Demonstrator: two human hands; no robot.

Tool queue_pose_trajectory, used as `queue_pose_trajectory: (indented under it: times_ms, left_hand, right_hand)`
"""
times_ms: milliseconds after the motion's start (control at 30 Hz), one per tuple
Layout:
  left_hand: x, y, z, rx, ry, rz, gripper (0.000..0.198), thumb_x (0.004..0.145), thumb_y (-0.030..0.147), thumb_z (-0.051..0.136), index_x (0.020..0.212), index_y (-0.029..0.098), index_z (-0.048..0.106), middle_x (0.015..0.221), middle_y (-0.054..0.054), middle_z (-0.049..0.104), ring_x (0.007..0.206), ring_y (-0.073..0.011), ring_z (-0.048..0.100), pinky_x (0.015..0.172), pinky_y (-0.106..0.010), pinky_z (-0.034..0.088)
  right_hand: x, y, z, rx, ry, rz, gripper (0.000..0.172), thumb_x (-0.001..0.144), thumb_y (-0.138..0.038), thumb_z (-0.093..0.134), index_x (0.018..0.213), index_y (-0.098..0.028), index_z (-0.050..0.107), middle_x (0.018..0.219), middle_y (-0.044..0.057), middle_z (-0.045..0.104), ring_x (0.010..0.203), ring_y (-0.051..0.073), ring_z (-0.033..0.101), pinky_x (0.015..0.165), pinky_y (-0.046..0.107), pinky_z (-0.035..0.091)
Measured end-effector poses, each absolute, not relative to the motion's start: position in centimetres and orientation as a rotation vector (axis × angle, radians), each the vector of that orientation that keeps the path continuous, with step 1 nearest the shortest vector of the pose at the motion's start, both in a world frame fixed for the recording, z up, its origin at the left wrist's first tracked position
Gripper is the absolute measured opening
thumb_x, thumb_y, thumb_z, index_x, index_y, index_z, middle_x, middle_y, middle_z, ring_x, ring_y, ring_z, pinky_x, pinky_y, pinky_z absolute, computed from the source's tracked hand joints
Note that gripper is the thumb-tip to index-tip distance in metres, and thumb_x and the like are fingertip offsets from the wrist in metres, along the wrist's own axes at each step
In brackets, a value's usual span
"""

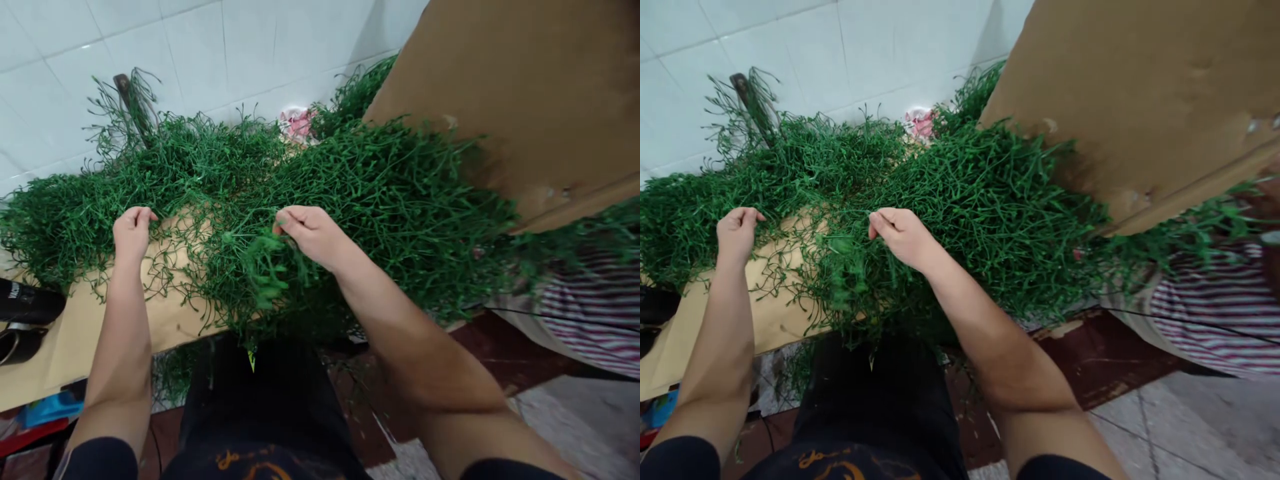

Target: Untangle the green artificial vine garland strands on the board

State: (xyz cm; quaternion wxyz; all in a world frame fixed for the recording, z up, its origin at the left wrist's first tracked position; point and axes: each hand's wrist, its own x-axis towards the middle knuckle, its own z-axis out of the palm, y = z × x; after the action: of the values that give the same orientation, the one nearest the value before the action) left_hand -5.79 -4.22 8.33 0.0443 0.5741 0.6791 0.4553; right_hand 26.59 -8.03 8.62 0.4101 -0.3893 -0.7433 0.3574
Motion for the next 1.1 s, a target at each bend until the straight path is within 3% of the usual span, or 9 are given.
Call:
queue_pose_trajectory:
  times_ms: [167, 333, 400, 700, 867, 967, 1100]
  left_hand:
    - [-1.6, -5.6, 8.9, 1.734, 1.572, 1.456, 0.027, 0.078, 0.042, 0.055, 0.072, 0.017, 0.062, 0.046, 0.005, 0.034, 0.043, -0.0079, 0.026, 0.045, -0.024, 0.020]
    - [-0.6, -7.0, 9.0, 1.575, 1.300, 1.436, 0.039, 0.063, 0.052, 0.070, 0.075, 0.017, 0.058, 0.055, 0.003, 0.051, 0.041, -0.0054, 0.031, 0.040, -0.021, 0.020]
    - [-0.5, -7.5, 9.0, 1.561, 1.282, 1.394, 0.040, 0.061, 0.051, 0.072, 0.075, 0.016, 0.058, 0.054, 0.003, 0.051, 0.041, -0.0055, 0.033, 0.039, -0.020, 0.021]
    - [0.5, -8.2, 9.0, 1.640, 1.353, 1.277, 0.035, 0.066, 0.048, 0.069, 0.074, 0.015, 0.060, 0.052, 0.003, 0.049, 0.045, -0.0066, 0.039, 0.043, -0.020, 0.029]
    - [2.2, -8.5, 8.8, 1.776, 1.330, 1.166, 0.035, 0.072, 0.050, 0.062, 0.068, 0.016, 0.055, 0.051, 0.004, 0.044, 0.047, -0.0075, 0.037, 0.047, -0.022, 0.031]
    - [3.6, -8.4, 8.5, 1.911, 1.330, 1.049, 0.033, 0.078, 0.045, 0.056, 0.061, 0.016, 0.051, 0.052, 0.004, 0.043, 0.050, -0.0085, 0.039, 0.051, -0.023, 0.032]
    - [4.4, -8.0, 7.9, 1.938, 1.376, 1.072, 0.030, 0.079, 0.037, 0.055, 0.059, 0.017, 0.048, 0.053, 0.003, 0.041, 0.052, -0.0096, 0.038, 0.052, -0.024, 0.030]
  right_hand:
    - [25.3, -6.8, 8.8, -0.919, -1.806, 0.929, 0.045, 0.083, -0.055, 0.045, 0.068, -0.014, 0.057, 0.052, -0.004, 0.036, 0.048, 0.006, 0.032, 0.050, 0.024, 0.026]
    - [25.6, -6.1, 7.6, -1.020, -1.582, 1.053, 0.047, 0.077, -0.059, 0.053, 0.069, -0.014, 0.060, 0.052, -0.004, 0.040, 0.042, 0.004, 0.031, 0.044, 0.023, 0.024]
    - [25.8, -5.9, 7.2, -1.055, -1.479, 1.092, 0.046, 0.074, -0.060, 0.056, 0.067, -0.014, 0.059, 0.053, -0.003, 0.042, 0.041, 0.004, 0.031, 0.042, 0.022, 0.025]
    - [25.4, -5.2, 7.8, -0.975, -1.281, 1.081, 0.041, 0.076, -0.057, 0.057, 0.068, -0.018, 0.055, 0.057, -0.003, 0.042, 0.043, 0.004, 0.033, 0.040, 0.020, 0.028]
    - [23.9, -5.4, 8.4, -0.971, -1.357, 0.933, 0.029, 0.076, -0.047, 0.061, 0.077, -0.018, 0.055, 0.062, -0.003, 0.044, 0.051, 0.006, 0.038, 0.050, 0.023, 0.035]
    - [22.2, -6.2, 9.2, -1.026, -1.564, 0.825, 0.028, 0.071, -0.041, 0.068, 0.072, -0.016, 0.055, 0.064, -0.002, 0.049, 0.060, 0.008, 0.043, 0.057, 0.024, 0.035]
    - [21.5, -6.7, 9.6, -1.068, -1.825, 0.880, 0.031, 0.070, -0.040, 0.068, 0.061, -0.013, 0.054, 0.055, -0.003, 0.043, 0.059, 0.008, 0.040, 0.057, 0.025, 0.031]
